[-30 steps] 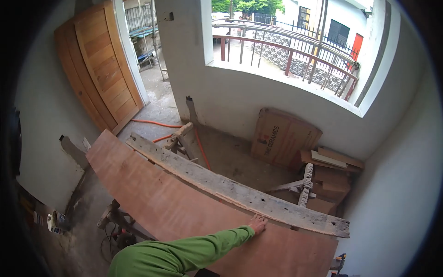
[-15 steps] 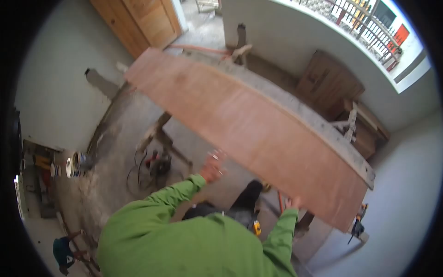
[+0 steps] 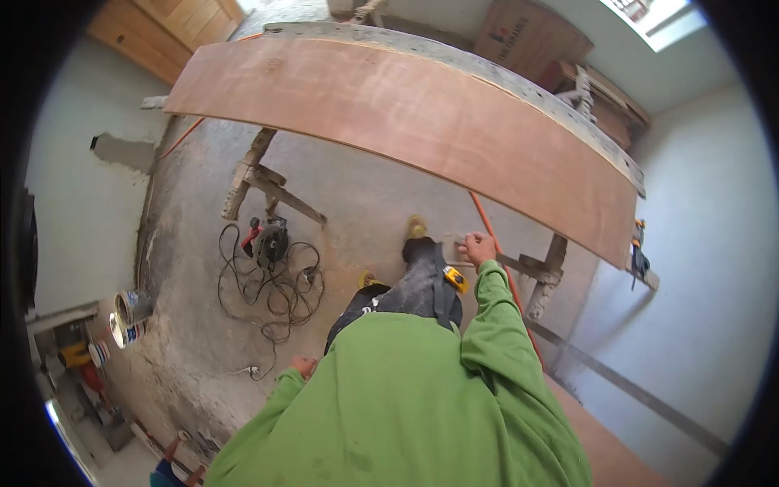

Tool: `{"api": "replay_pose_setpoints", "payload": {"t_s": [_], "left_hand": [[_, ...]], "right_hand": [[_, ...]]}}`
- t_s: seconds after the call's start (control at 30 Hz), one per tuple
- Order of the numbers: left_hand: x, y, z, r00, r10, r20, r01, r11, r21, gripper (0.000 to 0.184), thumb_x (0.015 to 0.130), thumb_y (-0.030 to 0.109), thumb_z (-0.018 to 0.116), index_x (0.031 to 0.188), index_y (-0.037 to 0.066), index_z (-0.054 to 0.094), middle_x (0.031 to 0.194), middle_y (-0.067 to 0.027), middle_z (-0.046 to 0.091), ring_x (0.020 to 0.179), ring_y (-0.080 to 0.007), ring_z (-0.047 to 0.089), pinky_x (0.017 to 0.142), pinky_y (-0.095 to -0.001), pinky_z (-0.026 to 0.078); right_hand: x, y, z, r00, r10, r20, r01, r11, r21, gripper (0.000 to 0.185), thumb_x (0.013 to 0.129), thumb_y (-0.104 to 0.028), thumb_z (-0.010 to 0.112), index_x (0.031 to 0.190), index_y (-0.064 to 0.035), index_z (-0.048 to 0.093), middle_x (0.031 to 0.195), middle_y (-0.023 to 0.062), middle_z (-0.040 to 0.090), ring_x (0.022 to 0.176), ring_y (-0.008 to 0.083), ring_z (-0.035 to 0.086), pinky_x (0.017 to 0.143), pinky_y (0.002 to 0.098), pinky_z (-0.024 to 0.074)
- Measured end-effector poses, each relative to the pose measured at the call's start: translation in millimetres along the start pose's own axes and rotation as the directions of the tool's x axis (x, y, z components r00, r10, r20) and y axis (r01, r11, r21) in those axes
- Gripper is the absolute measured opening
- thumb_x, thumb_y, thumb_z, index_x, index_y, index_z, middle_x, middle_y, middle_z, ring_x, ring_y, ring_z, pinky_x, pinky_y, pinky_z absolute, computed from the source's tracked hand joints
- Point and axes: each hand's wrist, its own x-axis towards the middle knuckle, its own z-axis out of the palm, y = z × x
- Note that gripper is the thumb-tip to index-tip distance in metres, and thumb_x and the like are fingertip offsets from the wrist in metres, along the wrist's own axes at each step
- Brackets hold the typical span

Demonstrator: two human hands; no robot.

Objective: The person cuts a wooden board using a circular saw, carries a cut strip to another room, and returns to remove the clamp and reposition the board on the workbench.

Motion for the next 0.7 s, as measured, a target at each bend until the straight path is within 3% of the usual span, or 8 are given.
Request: {"api": "replay_pose_setpoints", "payload": {"t_s": [0.07,0.13,0.2,0.23,0.33,0.47,0.53,0.7], "left_hand": [[-53,29,-4,1.000,0.013,0.026,-0.011,0.997,-0.078,0.053,0.075,0.046,0.064,0.097,-0.002,0.065,0.097,-0.0237,0.063,0.093,-0.0332,0.061,0.081,-0.0399,0.047],[-71,42,-5,0.999,0.015,0.042,-0.007,0.985,-0.173,0.051,0.075,0.043,0.066,0.098,-0.002,0.065,0.093,-0.0227,0.064,0.088,-0.0311,0.063,0.076,-0.0390,0.049],[-64,43,3,0.966,0.222,-0.129,-0.249,0.935,-0.254,0.043,0.077,0.035,0.067,0.098,-0.002,0.064,0.083,-0.0184,0.066,0.080,-0.0236,0.064,0.069,-0.0343,0.049],[-74,54,-8,0.969,0.212,-0.127,-0.238,0.939,-0.249,0.043,0.077,0.035,0.067,0.098,-0.002,0.064,0.083,-0.0184,0.066,0.080,-0.0236,0.064,0.069,-0.0343,0.049],[-111,117,-51,0.982,0.078,-0.172,-0.162,0.819,-0.551,0.040,0.080,0.027,0.065,0.105,-0.004,0.061,0.086,-0.0145,0.066,0.080,-0.0182,0.062,0.070,-0.0296,0.049],[-90,124,-73,0.937,0.145,-0.318,-0.324,0.700,-0.636,0.043,0.080,0.025,0.065,0.109,-0.006,0.057,0.094,-0.0145,0.065,0.084,-0.0186,0.062,0.075,-0.0288,0.048],[-94,130,-98,0.919,0.140,-0.368,-0.349,0.722,-0.597,0.044,0.080,0.026,0.066,0.110,-0.006,0.057,0.094,-0.0147,0.065,0.084,-0.0186,0.062,0.076,-0.0289,0.048],[-106,105,-117,0.877,0.055,-0.478,-0.355,0.743,-0.567,0.046,0.079,0.028,0.066,0.111,-0.004,0.057,0.095,-0.0150,0.066,0.087,-0.0187,0.062,0.078,-0.0296,0.048]], "right_hand": [[0,42,-29,0.998,-0.040,-0.043,0.024,0.951,-0.310,0.028,0.084,-0.022,0.053,0.099,0.0012,0.057,0.078,0.0080,0.062,0.063,0.0198,0.064,0.048,0.0307,0.0513],[-12,71,-53,0.993,0.081,-0.088,-0.114,0.859,-0.499,0.028,0.080,-0.021,0.052,0.091,0.0041,0.059,0.069,0.0091,0.062,0.055,0.0202,0.063,0.045,0.0333,0.0506],[-19,107,-71,0.963,0.254,-0.087,-0.255,0.766,-0.591,0.028,0.079,-0.020,0.052,0.088,0.0054,0.060,0.070,0.0126,0.063,0.054,0.0222,0.063,0.045,0.0346,0.0513],[-25,117,-71,0.961,0.264,-0.080,-0.260,0.765,-0.590,0.028,0.079,-0.020,0.052,0.088,0.0054,0.060,0.070,0.0126,0.063,0.054,0.0222,0.063,0.045,0.0346,0.0513],[-35,123,-64,0.923,0.384,-0.033,-0.283,0.618,-0.733,0.028,0.080,-0.020,0.052,0.088,0.0053,0.061,0.072,0.0134,0.064,0.057,0.0232,0.064,0.048,0.0354,0.0524],[-4,88,-5,0.931,0.337,0.137,-0.119,0.637,-0.761,0.029,0.082,-0.022,0.052,0.091,0.0042,0.061,0.070,0.0131,0.064,0.058,0.0228,0.064,0.052,0.0350,0.0533],[14,61,32,0.936,0.290,0.198,-0.043,0.656,-0.754,0.029,0.083,-0.023,0.052,0.092,0.0033,0.061,0.069,0.0126,0.064,0.059,0.0221,0.064,0.053,0.0344,0.0535],[78,-4,140,0.885,-0.057,0.462,0.402,0.594,-0.697,0.031,0.084,-0.025,0.051,0.097,0.0006,0.062,0.069,0.0127,0.065,0.056,0.0192,0.063,0.049,0.0314,0.0499]]}}
